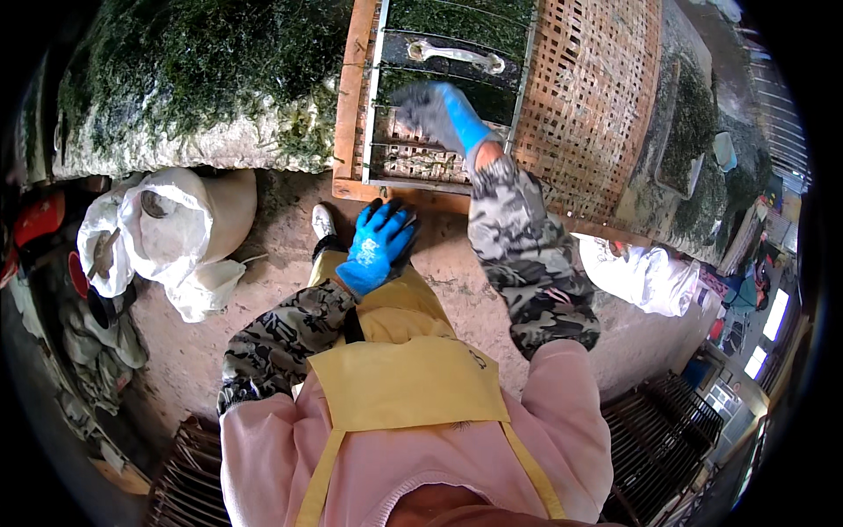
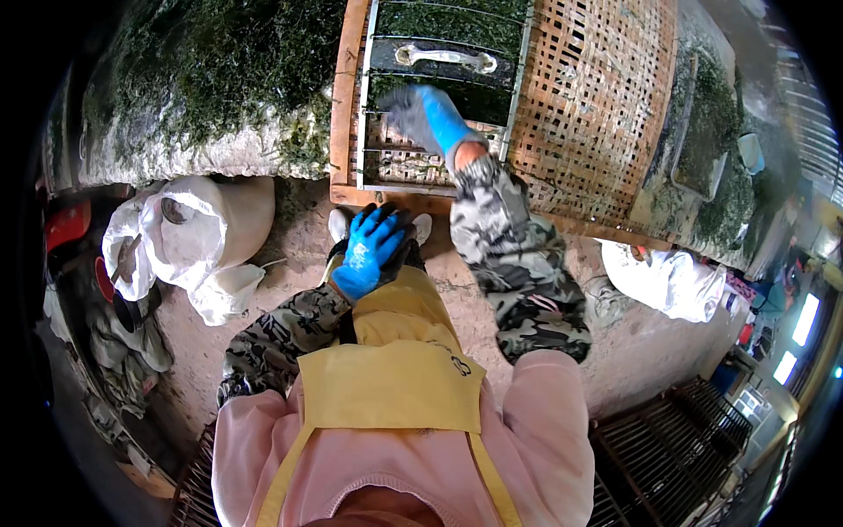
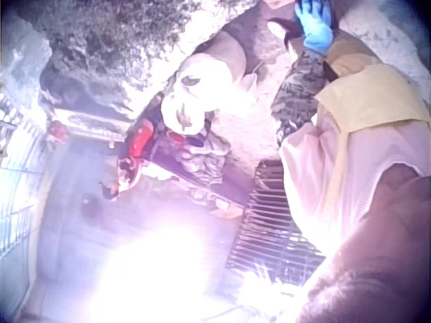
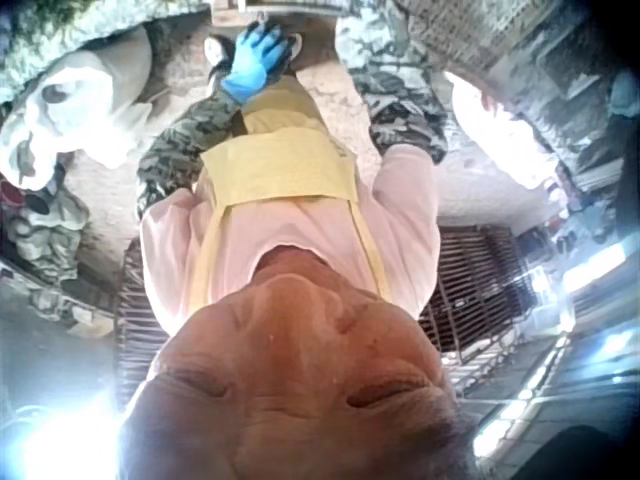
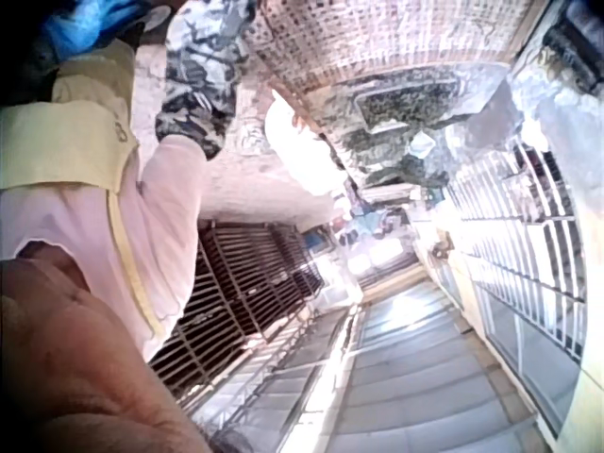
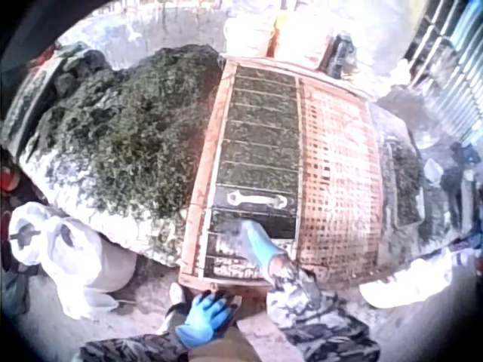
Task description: The person processes tea leaves by spreading them across a drying rack, using a handheld tray to move the leaves, and manually distributing them on the processing table.
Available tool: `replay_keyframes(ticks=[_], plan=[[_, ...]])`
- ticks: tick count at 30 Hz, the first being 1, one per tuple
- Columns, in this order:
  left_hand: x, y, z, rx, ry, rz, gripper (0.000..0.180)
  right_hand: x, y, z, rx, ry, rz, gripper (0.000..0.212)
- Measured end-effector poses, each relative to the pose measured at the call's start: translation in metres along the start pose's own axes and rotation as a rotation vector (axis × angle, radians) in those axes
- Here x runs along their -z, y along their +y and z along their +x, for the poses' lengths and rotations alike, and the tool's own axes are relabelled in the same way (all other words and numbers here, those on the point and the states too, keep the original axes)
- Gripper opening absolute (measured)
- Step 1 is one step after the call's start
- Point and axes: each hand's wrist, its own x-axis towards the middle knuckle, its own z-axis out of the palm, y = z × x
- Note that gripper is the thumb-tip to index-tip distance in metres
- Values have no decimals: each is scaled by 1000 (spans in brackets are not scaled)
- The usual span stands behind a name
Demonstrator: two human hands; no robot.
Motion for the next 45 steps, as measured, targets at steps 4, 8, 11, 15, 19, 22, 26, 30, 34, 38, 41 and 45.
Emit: replay_keyframes(ticks=[4, 8, 11, 15, 19, 22, 26, 30, 34, 38, 41, 45], plan=[[2, 0, 4, -52, 45, -24, 39, 17, 12, 15, 261, 259, 286, 43], [9, -22, 16, 0, 120, 39, 34, 26, 23, 27, 380, 251, 317, 40], [-1, -50, 31, 26, 70, 176, 41, 21, 9, 25, 426, 166, 177, 26], [5, -70, 81, 93, 226, 322, 40, -52, 6, 21, 527, 347, 300, 14], [1, -101, 118, 79, 73, 516, 44, -24, 2, 21, 324, 330, 595, 16], [17, -81, 133, 71, 87, 459, 45, -19, -3, 1, 472, 426, 699, 16], [11, -89, 126, 51, 87, 454, 46, 15, -12, -15, 430, 441, 554, 19], [9, -96, 126, 57, 102, 464, 46, -17, -43, -49, 622, 434, 500, 23], [18, -85, 129, 83, 104, 496, 45, -11, -63, -8, 937, 803, -1798, 43], [39, -69, 111, 124, 171, 410, 49, -1, -86, 7, 781, 546, -1942, 30], [53, -55, 78, 197, 257, 429, 41, -25, -100, -27, 817, 528, -1993, 31], [51, -48, 43, 320, 317, 434, 33, -13, -65, -20, 819, 276, -1951, 26]])
